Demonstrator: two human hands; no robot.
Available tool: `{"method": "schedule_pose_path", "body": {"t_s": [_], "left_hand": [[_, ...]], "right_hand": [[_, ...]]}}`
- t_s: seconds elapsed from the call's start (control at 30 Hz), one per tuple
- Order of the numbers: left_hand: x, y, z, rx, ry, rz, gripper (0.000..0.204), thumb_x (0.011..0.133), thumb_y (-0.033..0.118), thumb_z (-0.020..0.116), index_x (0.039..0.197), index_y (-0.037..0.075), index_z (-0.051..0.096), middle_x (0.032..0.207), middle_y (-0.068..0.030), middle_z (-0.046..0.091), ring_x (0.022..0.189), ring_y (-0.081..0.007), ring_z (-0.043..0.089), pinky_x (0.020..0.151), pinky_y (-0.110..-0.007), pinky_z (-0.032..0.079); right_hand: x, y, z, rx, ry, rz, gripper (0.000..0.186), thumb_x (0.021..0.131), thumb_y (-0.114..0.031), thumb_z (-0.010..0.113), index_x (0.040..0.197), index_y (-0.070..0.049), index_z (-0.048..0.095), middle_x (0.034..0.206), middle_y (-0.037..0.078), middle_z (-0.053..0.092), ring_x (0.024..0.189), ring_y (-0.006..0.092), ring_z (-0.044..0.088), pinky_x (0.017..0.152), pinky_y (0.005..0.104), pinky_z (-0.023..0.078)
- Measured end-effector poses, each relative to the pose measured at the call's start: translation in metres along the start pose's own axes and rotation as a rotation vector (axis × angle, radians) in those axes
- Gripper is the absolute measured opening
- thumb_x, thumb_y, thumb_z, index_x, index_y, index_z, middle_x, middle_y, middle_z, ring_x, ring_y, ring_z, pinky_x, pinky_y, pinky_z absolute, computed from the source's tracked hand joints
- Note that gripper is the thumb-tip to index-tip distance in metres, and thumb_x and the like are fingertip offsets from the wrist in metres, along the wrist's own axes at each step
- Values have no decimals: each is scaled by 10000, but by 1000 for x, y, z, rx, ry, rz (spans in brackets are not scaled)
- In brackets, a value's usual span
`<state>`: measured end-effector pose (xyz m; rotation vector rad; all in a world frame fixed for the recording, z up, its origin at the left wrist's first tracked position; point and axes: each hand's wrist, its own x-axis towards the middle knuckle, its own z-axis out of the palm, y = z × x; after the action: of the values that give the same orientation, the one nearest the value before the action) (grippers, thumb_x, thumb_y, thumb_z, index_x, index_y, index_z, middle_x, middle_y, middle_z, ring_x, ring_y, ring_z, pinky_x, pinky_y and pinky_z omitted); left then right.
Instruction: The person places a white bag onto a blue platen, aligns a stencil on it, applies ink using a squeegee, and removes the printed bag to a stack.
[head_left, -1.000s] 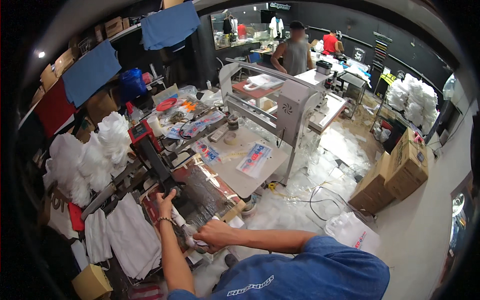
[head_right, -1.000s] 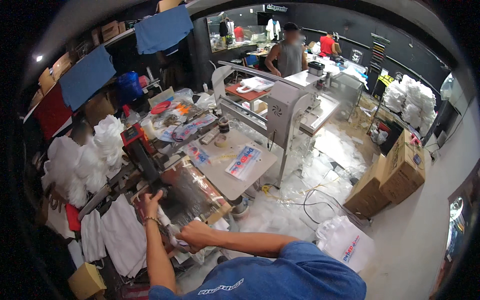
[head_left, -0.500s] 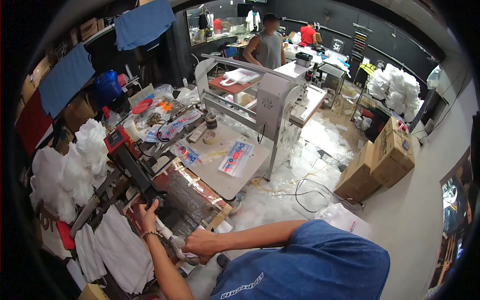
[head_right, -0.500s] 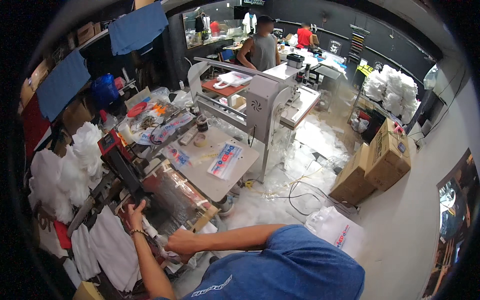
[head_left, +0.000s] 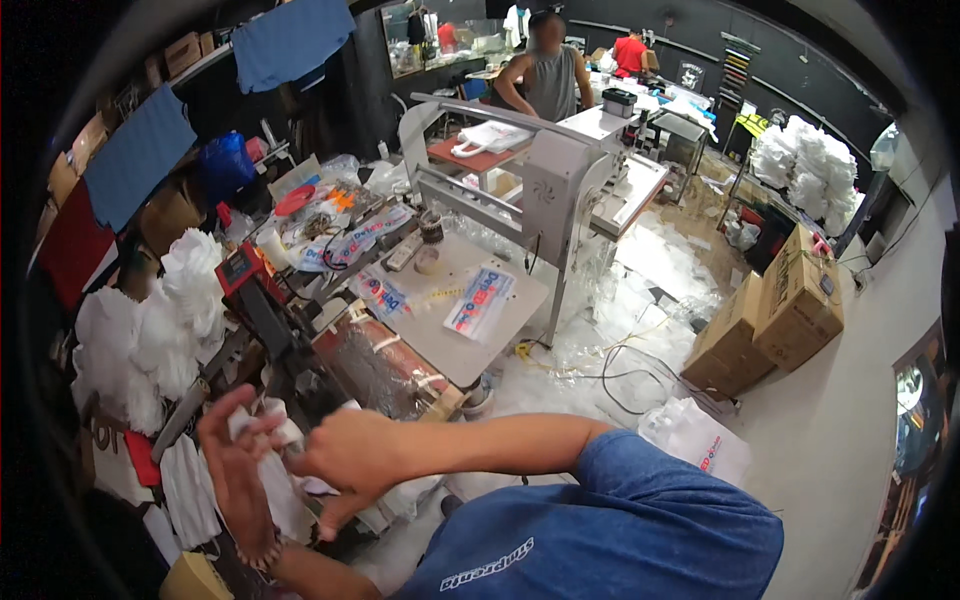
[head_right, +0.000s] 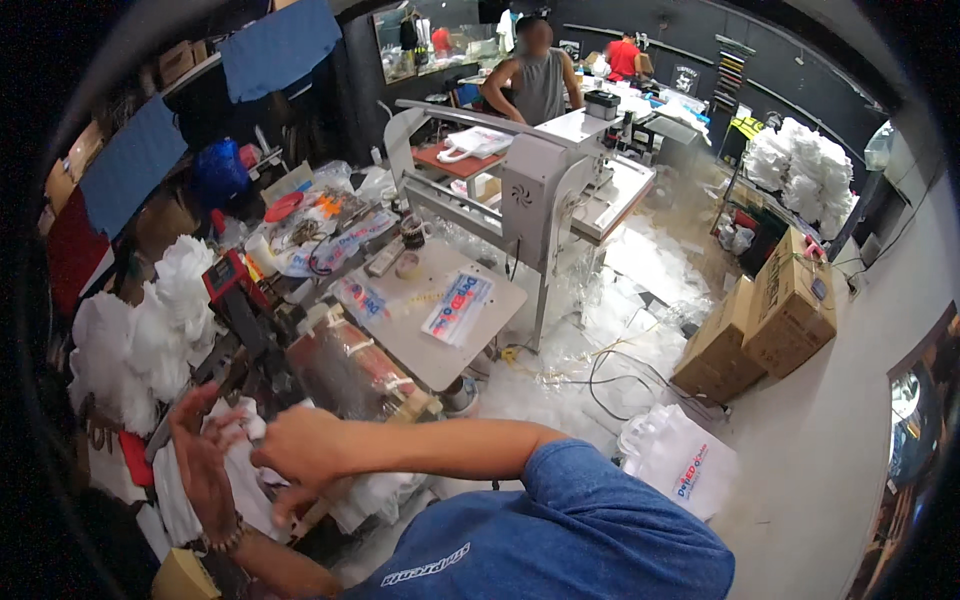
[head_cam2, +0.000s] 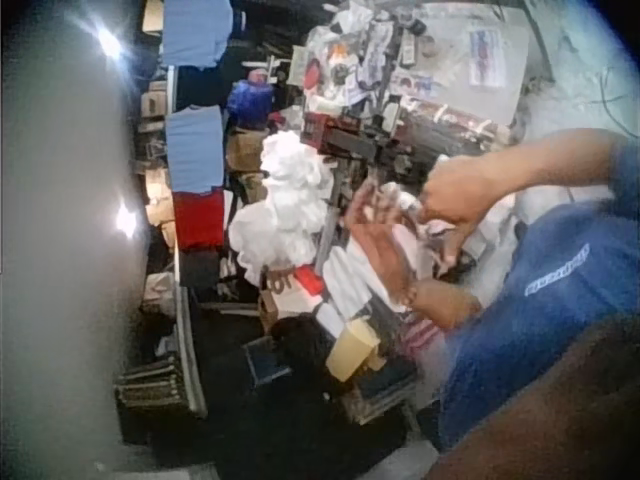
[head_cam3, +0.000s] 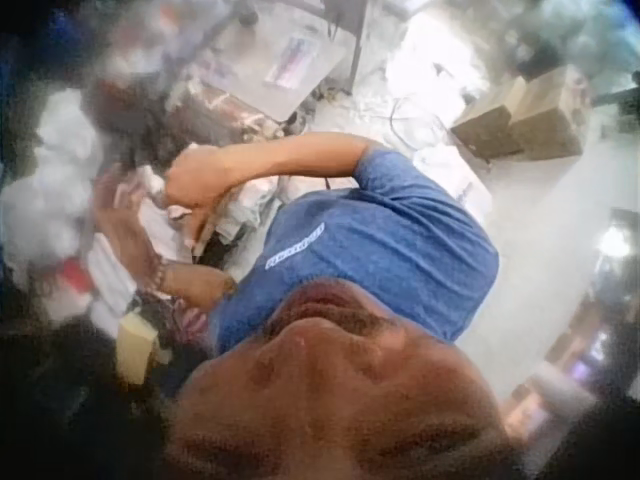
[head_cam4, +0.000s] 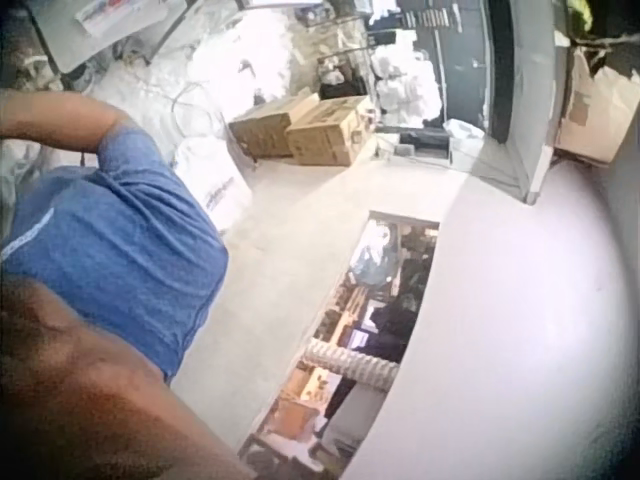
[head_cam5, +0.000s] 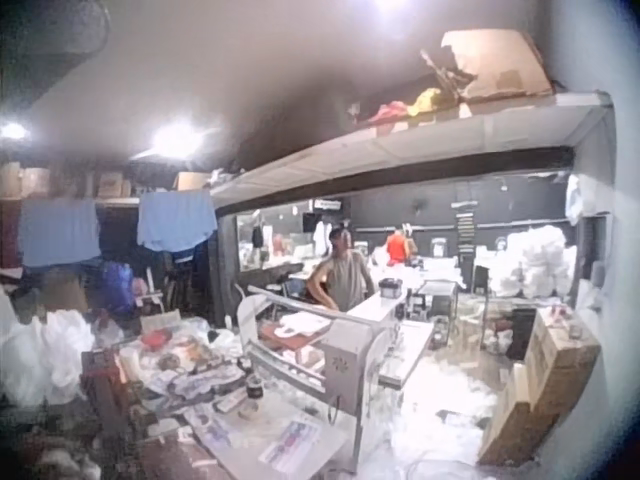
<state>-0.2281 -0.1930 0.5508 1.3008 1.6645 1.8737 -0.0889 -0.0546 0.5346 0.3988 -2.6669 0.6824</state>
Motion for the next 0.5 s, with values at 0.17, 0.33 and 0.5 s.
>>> {"method": "schedule_pose_path", "body": {"t_s": [0.17,0.33,0.5], "left_hand": [[-23,12,6,322,56,323,1187,775,873,413,1485,-59,224,1513,-235,323,1403,-346,338,1160,-459,242],[34,61,-3,745,28,417,542,820,397,774,1165,24,587,1138,-104,609,1073,-220,576,950,-352,445],[132,121,-54,838,168,585,396,971,359,592,1209,46,635,1171,-95,662,1114,-199,600,956,-358,443]], "right_hand": [[34,-8,-25,-99,534,-192,400,745,-418,718,925,-83,594,805,134,614,700,365,626,640,457,488],[16,46,-89,79,1278,-83,302,810,-294,762,894,-55,597,784,139,614,676,334,593,587,405,466],[-51,109,-58,180,1236,241,367,937,-281,588,1123,28,520,1084,237,531,1043,305,563,870,394,452]]}}
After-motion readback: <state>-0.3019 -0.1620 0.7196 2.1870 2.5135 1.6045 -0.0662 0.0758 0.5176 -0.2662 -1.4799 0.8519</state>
